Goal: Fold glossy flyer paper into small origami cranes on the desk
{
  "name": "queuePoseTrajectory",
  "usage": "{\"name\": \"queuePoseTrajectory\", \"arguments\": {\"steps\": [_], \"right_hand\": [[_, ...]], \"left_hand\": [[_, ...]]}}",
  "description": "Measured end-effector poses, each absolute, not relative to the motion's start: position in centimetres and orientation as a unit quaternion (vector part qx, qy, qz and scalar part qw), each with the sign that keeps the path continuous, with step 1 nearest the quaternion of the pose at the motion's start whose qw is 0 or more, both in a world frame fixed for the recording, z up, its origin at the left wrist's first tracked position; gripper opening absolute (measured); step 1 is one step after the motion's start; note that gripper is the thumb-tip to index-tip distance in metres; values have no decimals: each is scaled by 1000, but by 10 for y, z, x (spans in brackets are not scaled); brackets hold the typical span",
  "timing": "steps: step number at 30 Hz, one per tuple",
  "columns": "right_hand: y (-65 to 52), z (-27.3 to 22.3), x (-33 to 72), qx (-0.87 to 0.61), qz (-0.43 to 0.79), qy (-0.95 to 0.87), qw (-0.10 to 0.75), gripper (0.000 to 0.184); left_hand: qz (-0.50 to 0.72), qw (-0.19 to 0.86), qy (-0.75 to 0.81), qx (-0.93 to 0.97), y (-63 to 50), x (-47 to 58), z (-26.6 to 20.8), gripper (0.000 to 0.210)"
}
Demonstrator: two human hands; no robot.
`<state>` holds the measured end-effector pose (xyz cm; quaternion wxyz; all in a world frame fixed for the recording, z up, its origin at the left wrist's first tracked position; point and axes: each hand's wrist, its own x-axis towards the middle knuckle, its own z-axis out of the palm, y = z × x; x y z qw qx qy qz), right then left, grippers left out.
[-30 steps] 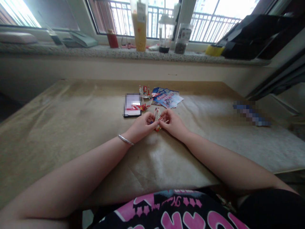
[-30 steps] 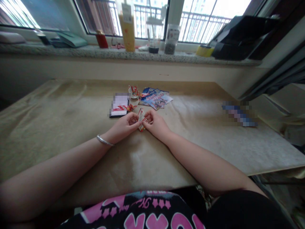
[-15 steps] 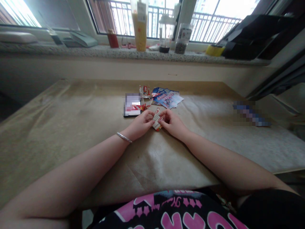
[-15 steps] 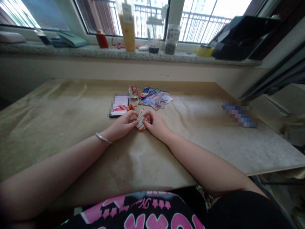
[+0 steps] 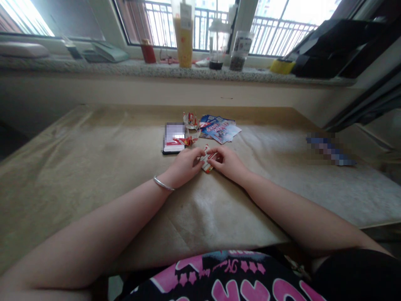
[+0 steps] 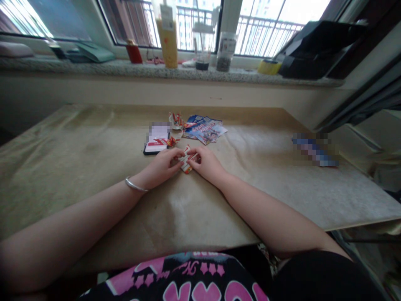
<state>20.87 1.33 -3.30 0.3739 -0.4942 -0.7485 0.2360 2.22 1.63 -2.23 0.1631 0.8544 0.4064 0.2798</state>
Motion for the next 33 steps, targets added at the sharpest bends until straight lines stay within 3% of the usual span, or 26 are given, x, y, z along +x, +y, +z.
{"name": "queuePoseTrajectory", "arguments": {"steps": [10,17,33], "right_hand": [[12,-30,211,-486,90,-817,295,19],[9,-26,213,-497,70,-830,244,34],[7,-22,213,-505,68,-834,212,43]], "left_hand": [[257,47,375,890,18,20,-28,19],[232,32,355,905,16,21,-24,15],[180,3,347,920,9,21,-17,20]]}}
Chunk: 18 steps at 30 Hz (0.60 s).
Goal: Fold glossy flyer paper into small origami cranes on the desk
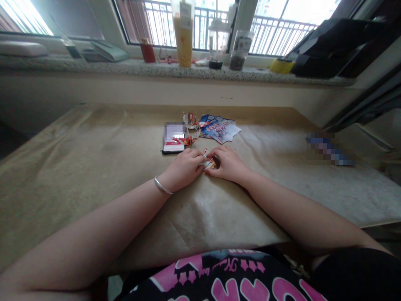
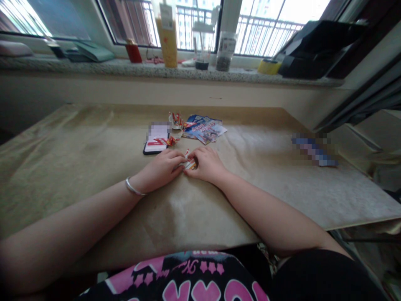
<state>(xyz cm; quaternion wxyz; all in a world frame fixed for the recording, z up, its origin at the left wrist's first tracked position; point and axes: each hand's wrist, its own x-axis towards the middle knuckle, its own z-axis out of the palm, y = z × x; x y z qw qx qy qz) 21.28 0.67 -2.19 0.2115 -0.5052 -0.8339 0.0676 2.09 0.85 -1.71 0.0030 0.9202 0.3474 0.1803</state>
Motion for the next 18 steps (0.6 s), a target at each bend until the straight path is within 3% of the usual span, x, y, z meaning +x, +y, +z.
{"name": "queuePoseTrajectory", "arguments": {"steps": [10,18], "right_hand": [[3,-22,213,-500,59,-842,193,46],[7,-25,223,-458,92,-854,228,48]], "left_hand": [[183,3,347,920,7,22,-16,18],[197,23,340,919,10,16,-15,13]]}}
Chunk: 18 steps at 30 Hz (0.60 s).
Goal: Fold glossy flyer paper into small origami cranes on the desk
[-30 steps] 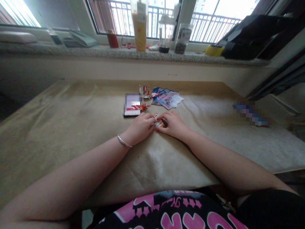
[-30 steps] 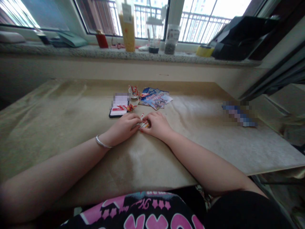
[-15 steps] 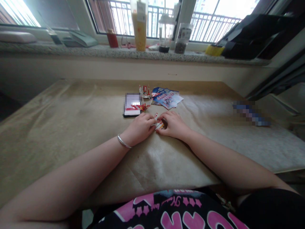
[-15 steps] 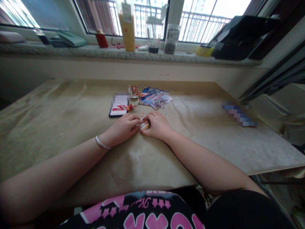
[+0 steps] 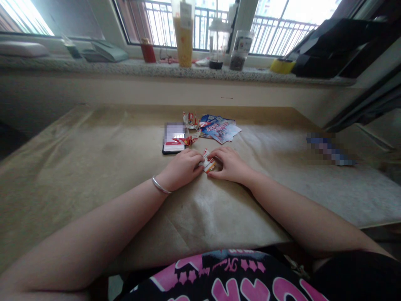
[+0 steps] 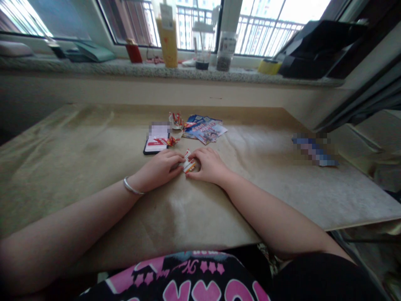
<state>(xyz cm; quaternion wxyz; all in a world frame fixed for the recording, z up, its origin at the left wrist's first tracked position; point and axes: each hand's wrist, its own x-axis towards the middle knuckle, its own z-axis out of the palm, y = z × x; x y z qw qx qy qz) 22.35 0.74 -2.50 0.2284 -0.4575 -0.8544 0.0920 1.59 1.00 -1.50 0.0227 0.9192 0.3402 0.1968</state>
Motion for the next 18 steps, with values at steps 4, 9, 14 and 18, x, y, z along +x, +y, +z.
{"name": "queuePoseTrajectory", "arguments": {"steps": [4,9,14,18], "right_hand": [[13,-27,229,-426,126,-857,260,21],[16,-33,228,-425,102,-855,279,20],[13,-32,226,-410,62,-871,263,30],[11,-28,224,-405,55,-879,246,32]], "left_hand": [[197,30,337,920,11,13,-16,12],[198,38,318,926,16,8,-17,14],[200,37,318,926,19,6,-17,12],[203,43,318,925,20,7,-20,12]]}}
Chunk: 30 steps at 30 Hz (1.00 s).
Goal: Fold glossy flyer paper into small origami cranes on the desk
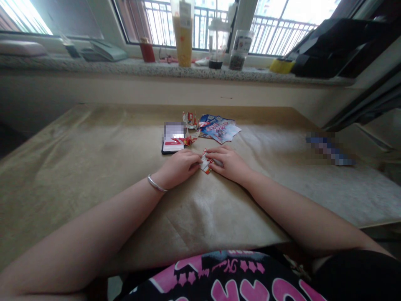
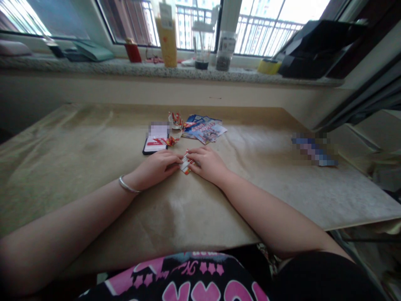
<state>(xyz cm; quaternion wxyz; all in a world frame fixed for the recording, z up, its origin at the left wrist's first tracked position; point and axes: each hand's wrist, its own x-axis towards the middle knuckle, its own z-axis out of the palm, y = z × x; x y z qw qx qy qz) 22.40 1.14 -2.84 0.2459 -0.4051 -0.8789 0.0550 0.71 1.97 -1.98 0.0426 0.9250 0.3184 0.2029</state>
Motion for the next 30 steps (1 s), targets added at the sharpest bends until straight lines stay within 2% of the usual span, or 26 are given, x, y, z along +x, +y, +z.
{"name": "queuePoseTrajectory", "arguments": {"steps": [7,17,20,25,30], "right_hand": [[15,-29,218,-421,23,-878,228,34],[17,-30,222,-457,100,-851,237,49],[16,-30,223,-448,106,-854,243,45],[14,-29,223,-403,63,-872,271,26],[10,-29,222,-404,36,-883,235,25]], "left_hand": [[210,37,318,924,23,9,-23,20],[148,-4,282,948,7,14,-10,27],[135,-18,279,951,4,15,-8,31],[123,-41,279,951,3,15,-9,31],[130,-29,278,951,4,15,-13,31]]}}
